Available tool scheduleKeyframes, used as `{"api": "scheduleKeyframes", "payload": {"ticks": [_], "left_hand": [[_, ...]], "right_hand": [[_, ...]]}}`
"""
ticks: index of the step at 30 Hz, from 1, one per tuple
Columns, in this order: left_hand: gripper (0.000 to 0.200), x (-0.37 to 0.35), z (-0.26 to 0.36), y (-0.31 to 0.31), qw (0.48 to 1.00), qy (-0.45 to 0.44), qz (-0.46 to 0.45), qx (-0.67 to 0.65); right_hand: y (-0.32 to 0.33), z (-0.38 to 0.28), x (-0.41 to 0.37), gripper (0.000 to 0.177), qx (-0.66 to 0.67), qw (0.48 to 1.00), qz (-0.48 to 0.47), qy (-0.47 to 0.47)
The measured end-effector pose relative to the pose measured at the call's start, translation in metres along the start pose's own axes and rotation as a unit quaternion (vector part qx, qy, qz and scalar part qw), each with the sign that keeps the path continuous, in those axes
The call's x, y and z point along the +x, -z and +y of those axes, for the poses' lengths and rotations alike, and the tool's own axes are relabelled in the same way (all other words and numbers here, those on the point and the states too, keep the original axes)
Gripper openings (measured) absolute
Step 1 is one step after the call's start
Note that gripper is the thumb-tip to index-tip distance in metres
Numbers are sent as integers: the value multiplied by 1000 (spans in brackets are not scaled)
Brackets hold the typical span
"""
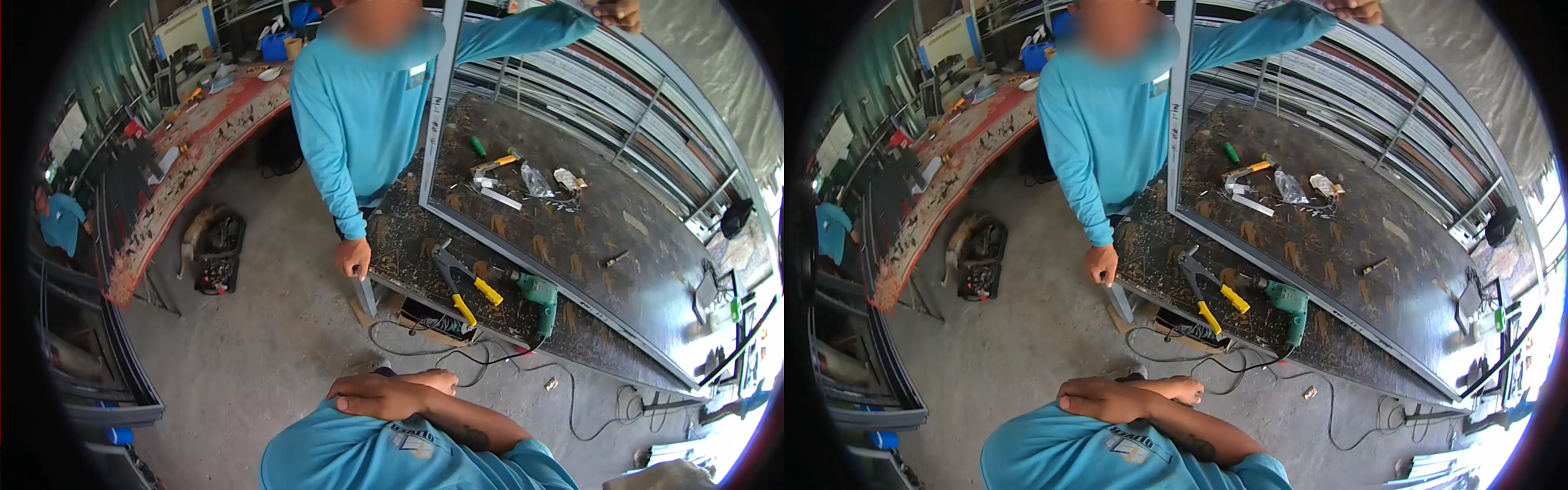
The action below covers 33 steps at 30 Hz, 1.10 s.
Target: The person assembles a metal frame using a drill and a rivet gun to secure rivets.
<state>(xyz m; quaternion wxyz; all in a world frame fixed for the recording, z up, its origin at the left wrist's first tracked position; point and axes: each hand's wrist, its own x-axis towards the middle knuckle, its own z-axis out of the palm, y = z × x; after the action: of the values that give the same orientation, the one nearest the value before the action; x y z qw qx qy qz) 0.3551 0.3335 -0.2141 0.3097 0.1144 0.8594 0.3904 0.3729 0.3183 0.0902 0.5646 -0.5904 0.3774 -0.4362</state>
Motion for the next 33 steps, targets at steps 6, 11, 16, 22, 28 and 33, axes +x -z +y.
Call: {"api": "scheduleKeyframes", "payload": {"ticks": [6, 11, 16, 22, 28, 33], "left_hand": [[34, -3, -24, 10, 993, 40, 110, 22], [38, 3, -58, -10, 976, 142, 164, -2], [37, -23, -63, -40, 985, 150, 86, -13], [37, -18, -44, -37, 980, 161, 110, -33], [38, -16, -47, -27, 981, 153, 105, -60], [39, -26, -65, 18, 976, 101, 123, -146]], "right_hand": [[-4, -5, 8, 41, -73, 997, -14, 35], [-18, -2, 2, 41, -43, 996, -16, 74], [-20, 2, -16, 41, 27, 995, -95, 31], [-21, 6, -33, 40, 20, 994, -105, 24], [-6, 7, -43, 40, 10, 995, -94, 13], [34, 8, -54, 35, -66, 995, 41, 54]]}}
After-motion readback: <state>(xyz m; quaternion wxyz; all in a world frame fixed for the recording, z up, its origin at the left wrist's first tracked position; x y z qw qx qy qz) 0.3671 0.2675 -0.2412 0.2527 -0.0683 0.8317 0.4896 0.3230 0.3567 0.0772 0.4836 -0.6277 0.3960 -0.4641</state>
